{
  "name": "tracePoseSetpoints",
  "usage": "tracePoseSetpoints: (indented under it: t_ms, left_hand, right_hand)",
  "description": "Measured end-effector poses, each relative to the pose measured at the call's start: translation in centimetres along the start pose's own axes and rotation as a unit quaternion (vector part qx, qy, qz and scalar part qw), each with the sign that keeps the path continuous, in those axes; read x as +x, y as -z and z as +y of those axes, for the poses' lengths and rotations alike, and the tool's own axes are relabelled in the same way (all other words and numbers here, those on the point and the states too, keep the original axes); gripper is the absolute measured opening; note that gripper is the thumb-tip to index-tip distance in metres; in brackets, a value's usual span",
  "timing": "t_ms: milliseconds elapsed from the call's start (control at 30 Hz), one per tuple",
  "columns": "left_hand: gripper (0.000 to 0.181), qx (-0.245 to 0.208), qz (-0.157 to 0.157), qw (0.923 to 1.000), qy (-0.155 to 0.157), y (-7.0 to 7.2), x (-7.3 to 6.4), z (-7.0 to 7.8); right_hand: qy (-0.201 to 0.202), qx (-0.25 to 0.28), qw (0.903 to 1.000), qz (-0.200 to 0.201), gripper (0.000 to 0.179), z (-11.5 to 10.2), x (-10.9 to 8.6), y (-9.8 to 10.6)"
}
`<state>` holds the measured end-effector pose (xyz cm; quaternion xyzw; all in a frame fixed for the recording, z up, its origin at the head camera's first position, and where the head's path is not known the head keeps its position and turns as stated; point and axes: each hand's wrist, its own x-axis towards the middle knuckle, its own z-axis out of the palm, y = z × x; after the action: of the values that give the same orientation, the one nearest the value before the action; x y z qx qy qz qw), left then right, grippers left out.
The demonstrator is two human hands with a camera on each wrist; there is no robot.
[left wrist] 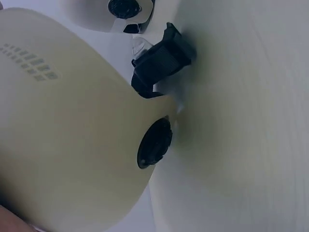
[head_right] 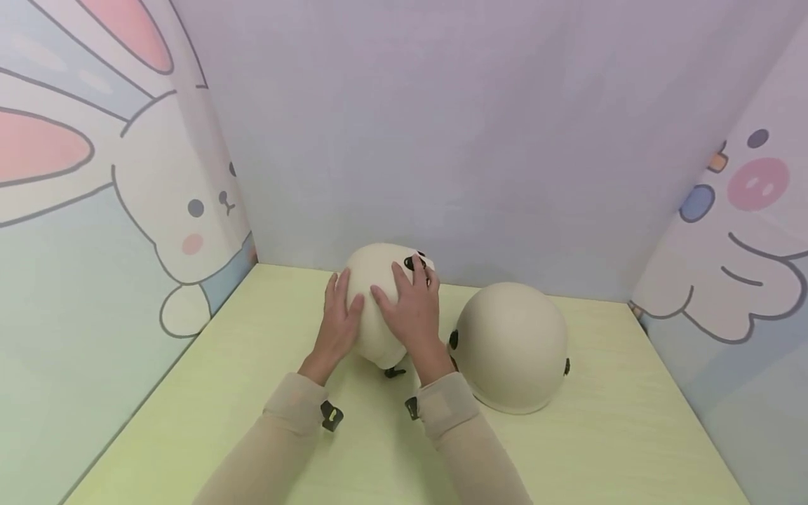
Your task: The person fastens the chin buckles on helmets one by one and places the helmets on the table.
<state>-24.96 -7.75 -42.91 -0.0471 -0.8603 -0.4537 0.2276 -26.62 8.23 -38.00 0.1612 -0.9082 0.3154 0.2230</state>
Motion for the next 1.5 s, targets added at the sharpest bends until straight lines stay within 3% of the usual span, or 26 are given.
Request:
tracePoseSetpoints:
  t_ms: [133, 233, 367, 467, 667, 833, 1033, 1300, 1500]
  left_hand:
    - [0.073, 0.008, -0.003, 0.9999, -0.005, -0.1, 0.2, 0.0]
    - [0.073, 0.003, 0.003, 1.0, -0.001, -0.3, 0.1, -0.1]
    - [0.071, -0.008, 0.009, 0.9999, 0.007, -0.8, -0.1, -0.2]
    - [0.069, -0.02, 0.005, 0.9995, 0.024, -1.0, -0.6, -0.3]
    - [0.064, -0.069, -0.001, 0.9965, 0.047, -1.4, -1.9, -1.3]
    - [0.063, -0.086, 0.004, 0.9956, 0.036, -1.3, -2.2, -1.7]
    - [0.063, -0.071, -0.001, 0.9974, 0.013, -0.8, -1.7, -1.7]
    - [0.066, -0.054, -0.01, 0.9985, -0.002, 0.7, -0.7, -1.2]
    - [0.069, -0.035, -0.006, 0.9989, -0.03, 1.4, 0.3, -0.8]
  right_hand:
    - [-0.03, 0.083, 0.9957, 0.029, 0.061, 0.2, -0.2, -0.5]
    - [-0.086, 0.155, 0.9833, 0.039, 0.071, 0.4, -0.2, -0.6]
    - [-0.146, 0.204, 0.9679, 0.015, 0.078, 0.4, 0.0, -0.4]
    - [-0.162, 0.211, 0.9639, -0.019, 0.078, 0.1, 0.2, -0.2]
    - [-0.124, 0.195, 0.97, -0.076, 0.075, -1.2, 0.1, -0.6]
    - [-0.118, 0.194, 0.9717, -0.066, 0.072, -1.8, -0.1, -1.0]
    - [-0.135, 0.219, 0.9643, -0.065, 0.065, -1.9, -0.3, -1.0]
    - [-0.109, 0.252, 0.9601, -0.052, 0.065, -2.1, -0.8, -0.6]
    - [-0.105, 0.303, 0.9455, -0.056, 0.065, -1.7, -1.2, -0.3]
